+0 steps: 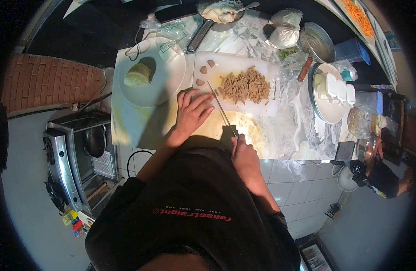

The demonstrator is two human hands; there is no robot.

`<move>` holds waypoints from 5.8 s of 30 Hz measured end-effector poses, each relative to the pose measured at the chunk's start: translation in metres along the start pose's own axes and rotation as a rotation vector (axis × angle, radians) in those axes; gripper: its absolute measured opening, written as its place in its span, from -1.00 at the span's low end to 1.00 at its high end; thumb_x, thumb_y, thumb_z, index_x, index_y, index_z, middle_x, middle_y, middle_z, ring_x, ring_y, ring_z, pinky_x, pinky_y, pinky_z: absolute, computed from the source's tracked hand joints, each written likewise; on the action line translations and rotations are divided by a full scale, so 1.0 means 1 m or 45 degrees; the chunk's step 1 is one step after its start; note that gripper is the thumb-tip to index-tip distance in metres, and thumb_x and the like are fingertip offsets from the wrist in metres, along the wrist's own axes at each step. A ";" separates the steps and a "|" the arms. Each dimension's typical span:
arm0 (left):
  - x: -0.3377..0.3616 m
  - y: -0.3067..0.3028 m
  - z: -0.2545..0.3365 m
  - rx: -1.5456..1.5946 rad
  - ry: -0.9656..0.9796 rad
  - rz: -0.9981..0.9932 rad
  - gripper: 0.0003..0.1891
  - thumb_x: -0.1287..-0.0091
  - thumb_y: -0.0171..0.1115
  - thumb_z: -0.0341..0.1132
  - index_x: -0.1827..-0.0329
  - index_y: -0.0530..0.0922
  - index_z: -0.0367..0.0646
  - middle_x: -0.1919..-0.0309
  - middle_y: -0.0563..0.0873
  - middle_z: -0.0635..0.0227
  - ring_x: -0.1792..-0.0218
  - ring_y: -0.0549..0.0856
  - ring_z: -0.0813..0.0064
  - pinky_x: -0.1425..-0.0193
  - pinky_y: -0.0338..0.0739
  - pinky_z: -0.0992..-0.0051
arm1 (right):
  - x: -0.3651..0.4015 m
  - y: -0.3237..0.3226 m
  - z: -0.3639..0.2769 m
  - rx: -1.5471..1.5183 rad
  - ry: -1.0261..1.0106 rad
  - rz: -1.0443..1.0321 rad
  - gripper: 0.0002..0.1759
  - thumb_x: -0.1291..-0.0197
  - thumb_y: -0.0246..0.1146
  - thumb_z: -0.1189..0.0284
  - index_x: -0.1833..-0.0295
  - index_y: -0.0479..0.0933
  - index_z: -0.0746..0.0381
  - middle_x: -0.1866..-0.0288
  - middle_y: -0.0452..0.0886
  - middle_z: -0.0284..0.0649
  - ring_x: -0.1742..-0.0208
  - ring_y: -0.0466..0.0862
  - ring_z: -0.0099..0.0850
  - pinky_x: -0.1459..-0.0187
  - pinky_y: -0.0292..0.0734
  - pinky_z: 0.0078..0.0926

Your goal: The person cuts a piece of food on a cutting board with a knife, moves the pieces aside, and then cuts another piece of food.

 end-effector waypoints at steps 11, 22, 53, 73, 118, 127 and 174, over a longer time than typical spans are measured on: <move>-0.001 -0.002 0.000 0.011 -0.017 -0.022 -0.65 -0.37 0.40 -0.13 -0.14 0.75 -0.06 -0.20 0.73 0.57 -0.30 0.52 0.31 -0.44 0.27 0.15 | -0.003 0.007 -0.010 0.014 0.176 -0.152 -0.53 -0.66 -0.09 0.08 -0.12 0.34 0.34 0.20 0.71 0.38 0.09 0.72 0.38 0.05 0.62 0.27; -0.004 -0.002 -0.002 0.069 -0.041 0.032 -0.63 -0.37 0.40 -0.17 -0.18 0.72 -0.09 -0.16 0.72 0.48 -0.20 0.58 0.37 -0.37 0.33 0.21 | -0.015 -0.013 0.001 -0.620 0.293 -0.463 -0.47 -0.67 -0.05 0.04 -0.20 0.46 0.35 0.38 0.62 0.38 0.39 0.58 0.40 0.35 0.59 0.02; -0.045 -0.005 0.017 0.108 -0.118 0.040 -0.68 -0.34 0.41 -0.24 -0.11 0.65 -0.11 -0.11 0.62 0.29 -0.23 0.51 0.18 -0.31 0.33 0.17 | 0.007 -0.011 0.029 -0.433 -0.064 0.053 -0.51 -0.66 -0.01 0.14 -0.20 0.49 0.42 0.39 0.64 0.34 0.22 0.65 0.37 0.22 0.49 0.18; -0.035 0.002 -0.014 0.112 -0.131 0.022 -0.77 -0.30 0.35 -0.42 -0.01 0.68 -0.04 -0.01 0.69 0.41 -0.15 0.58 0.26 -0.27 0.39 0.24 | 0.001 0.002 0.018 -0.437 -0.062 -0.009 -0.43 -0.66 0.00 0.09 -0.23 0.50 0.46 0.31 0.64 0.36 0.16 0.68 0.30 0.16 0.53 0.02; -0.017 0.007 -0.001 0.050 -0.147 0.137 -0.78 -0.34 0.41 -0.24 0.01 0.68 -0.02 -0.16 0.62 0.39 -0.20 0.55 0.24 -0.29 0.33 0.18 | -0.018 0.020 0.024 -0.230 -0.120 0.158 -0.59 -0.65 -0.01 0.13 -0.04 0.42 0.31 0.42 0.66 0.33 0.32 0.67 0.38 0.31 0.57 0.29; -0.004 0.005 0.004 0.000 0.020 0.033 -0.70 -0.40 0.36 -0.20 -0.13 0.71 -0.10 -0.22 0.68 0.44 -0.31 0.55 0.33 -0.41 0.31 0.17 | -0.019 0.018 0.025 -0.260 -0.146 0.154 -0.64 -0.65 0.01 0.18 -0.07 0.40 0.31 0.38 0.66 0.33 0.33 0.67 0.36 0.32 0.58 0.27; -0.007 0.007 0.004 0.051 0.027 -0.035 -0.64 -0.39 0.37 -0.22 -0.19 0.71 -0.14 -0.22 0.71 0.45 -0.34 0.54 0.30 -0.47 0.30 0.15 | -0.022 0.019 0.016 -0.229 -0.166 0.162 -0.63 -0.65 0.02 0.19 -0.07 0.43 0.34 0.49 0.62 0.31 0.37 0.66 0.34 0.38 0.55 0.23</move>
Point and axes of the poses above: each hand's wrist, its own x-axis away from the middle knuckle, its own y-axis out of the palm, z = x × y, the point moved 4 cm from there along -x, towards the middle knuckle
